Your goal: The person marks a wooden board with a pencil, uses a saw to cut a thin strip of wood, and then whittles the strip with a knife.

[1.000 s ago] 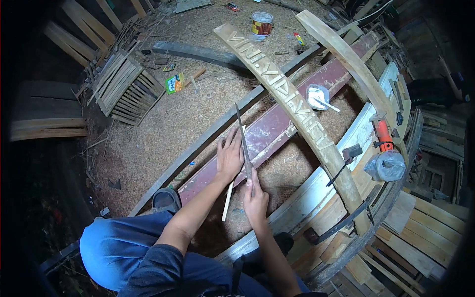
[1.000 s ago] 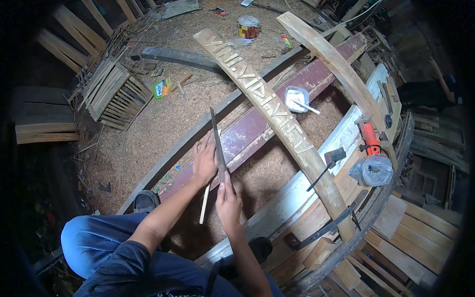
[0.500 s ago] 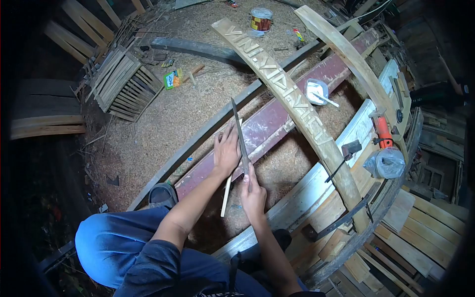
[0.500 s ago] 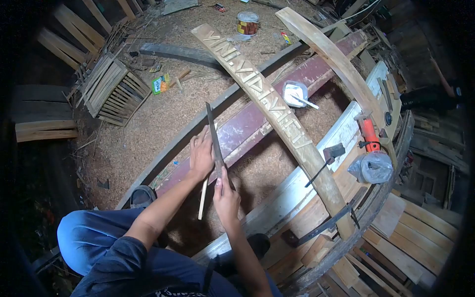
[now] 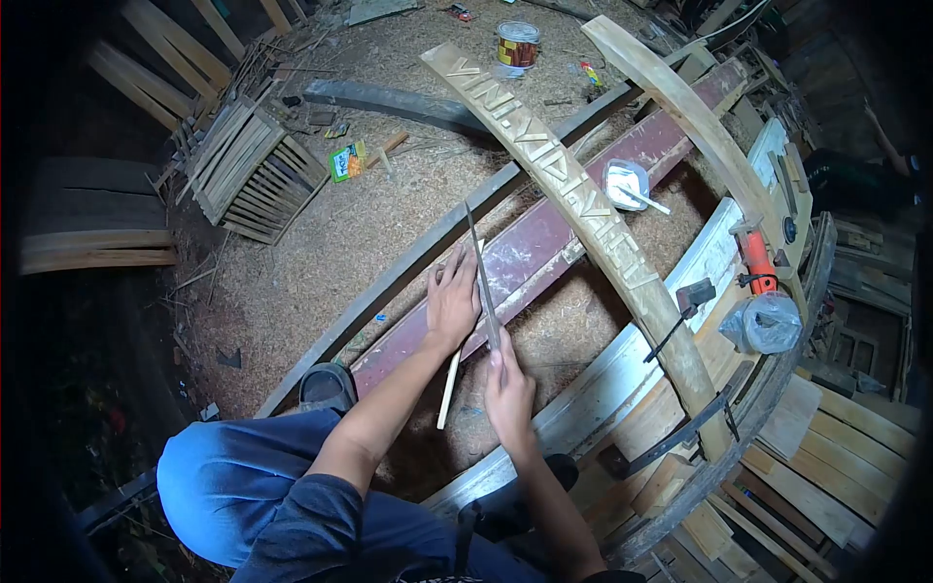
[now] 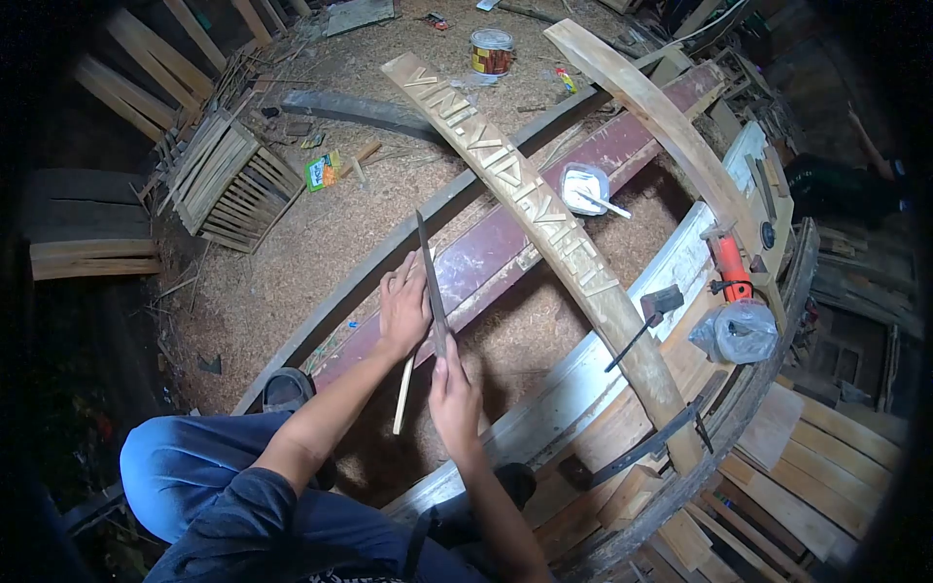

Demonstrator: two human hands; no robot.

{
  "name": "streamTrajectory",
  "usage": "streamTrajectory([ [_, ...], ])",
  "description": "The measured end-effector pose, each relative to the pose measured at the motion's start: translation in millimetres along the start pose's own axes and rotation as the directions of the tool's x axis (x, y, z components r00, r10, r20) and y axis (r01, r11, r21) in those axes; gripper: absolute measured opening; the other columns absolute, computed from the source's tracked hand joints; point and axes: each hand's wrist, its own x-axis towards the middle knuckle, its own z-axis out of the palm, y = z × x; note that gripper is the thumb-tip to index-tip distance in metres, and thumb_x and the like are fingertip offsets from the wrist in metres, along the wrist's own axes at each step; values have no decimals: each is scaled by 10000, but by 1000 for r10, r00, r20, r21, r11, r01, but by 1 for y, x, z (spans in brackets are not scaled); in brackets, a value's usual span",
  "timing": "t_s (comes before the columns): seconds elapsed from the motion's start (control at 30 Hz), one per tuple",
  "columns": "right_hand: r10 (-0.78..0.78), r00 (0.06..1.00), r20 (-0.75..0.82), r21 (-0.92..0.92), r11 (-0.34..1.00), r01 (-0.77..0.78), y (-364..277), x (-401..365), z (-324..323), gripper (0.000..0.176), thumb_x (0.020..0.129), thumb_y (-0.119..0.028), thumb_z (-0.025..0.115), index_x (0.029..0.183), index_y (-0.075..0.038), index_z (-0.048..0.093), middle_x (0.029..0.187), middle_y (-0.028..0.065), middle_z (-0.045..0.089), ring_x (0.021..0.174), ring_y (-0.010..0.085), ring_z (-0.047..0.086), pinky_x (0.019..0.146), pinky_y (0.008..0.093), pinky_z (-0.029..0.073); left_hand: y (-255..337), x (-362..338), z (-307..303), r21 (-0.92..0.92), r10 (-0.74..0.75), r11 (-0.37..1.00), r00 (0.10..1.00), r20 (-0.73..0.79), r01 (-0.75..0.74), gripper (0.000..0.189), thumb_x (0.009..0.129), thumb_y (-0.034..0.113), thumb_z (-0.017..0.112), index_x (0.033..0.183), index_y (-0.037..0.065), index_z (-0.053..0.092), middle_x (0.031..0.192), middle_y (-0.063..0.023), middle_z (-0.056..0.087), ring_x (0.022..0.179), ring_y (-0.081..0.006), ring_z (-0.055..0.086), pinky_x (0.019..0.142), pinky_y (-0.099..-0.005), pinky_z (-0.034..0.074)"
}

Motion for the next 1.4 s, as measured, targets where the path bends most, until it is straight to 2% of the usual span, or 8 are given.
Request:
streamTrajectory([
  [0.17, 168, 979, 117, -80, 984, -159, -13, 44, 14, 408, 1047, -231, 487, 1408, -56, 562, 720, 296, 645, 713, 466, 671, 634, 530, 499, 2, -2, 1, 7, -2, 1000, 1000, 6, 2, 508, 958, 127, 515, 1458, 39, 490, 1494, -119, 522, 1475, -247, 361, 1181, -535, 266],
  [0.33, 41, 996, 76, 0, 999, -41, -4, 18, 2, 420, 1052, -244, 467, 1430, -78, 544, 775, 290, 665, 759, 456, 683, 650, 532, 514, -2, 0, 3, 17, 6, 1000, 1000, 20, -6, 518, 958, 148, 514, 1465, 43, 488, 1508, -108, 512, 1483, -234, 348, 1185, -531, 255],
  [0.4, 142, 983, 115, -31, 990, -140, -9, 3, -9, 431, 1053, -230, 476, 1432, -31, 528, 1079, 293, 686, 924, 466, 693, 770, 488, 547, -2, 1, 3, 24, 3, 1000, 1000, 26, -4, 522, 962, 164, 507, 1471, 50, 483, 1513, -96, 511, 1483, -229, 349, 1187, -527, 252],
  [0.43, 82, 994, 67, -60, 995, -78, -6, 8, -3, 436, 1053, -241, 462, 1458, -89, 514, 797, 290, 670, 788, 461, 684, 659, 547, 510, -1, -1, 4, 20, -5, 1000, 999, 35, 4, 523, 966, 168, 501, 1477, 53, 477, 1518, -92, 507, 1481, -230, 353, 1187, -523, 253],
  [0.57, 235, 956, 177, -116, 969, -217, -13, 53, 17, 450, 1060, -262, 444, 1470, -84, 496, 780, 291, 658, 800, 465, 678, 675, 542, 510, 2, 0, 1, 23, 5, 1000, 999, 46, -6, 527, 983, 181, 481, 1496, 61, 453, 1535, -84, 490, 1478, -241, 360, 1185, -524, 253],
  [0.8, 207, 970, 126, 23, 977, -211, -18, 10, -2, 453, 1068, -268, 427, 1480, -91, 486, 1093, 334, 656, 964, 495, 652, 772, 539, 510, -1, 0, 2, 28, 5, 1000, 1000, 25, -6, 534, 979, 179, 490, 1500, 70, 450, 1534, -82, 488, 1485, -245, 347, 1192, -538, 241],
  [1.07, 151, 986, 66, 30, 988, -153, -14, 7, 3, 433, 1060, -260, 469, 1458, -97, 517, 956, 297, 690, 773, 493, 671, 628, 548, 504, -1, -2, 5, 54, 15, 998, 1000, 26, -17, 559, 952, 158, 517, 1499, 62, 451, 1558, -80, 455, 1496, -225, 321, 1183, -543, 249],
  [1.4, 58, 996, 66, -20, 998, -57, -5, 23, 6, 409, 1051, -206, 476, 1435, -75, 527, 964, 298, 685, 844, 476, 679, 662, 527, 522, -2, -1, 6, 42, 30, 999, 1000, 1, -30, 566, 937, 145, 542, 1490, 63, 459, 1535, -76, 483, 1473, -241, 357, 1170, -533, 269],
])
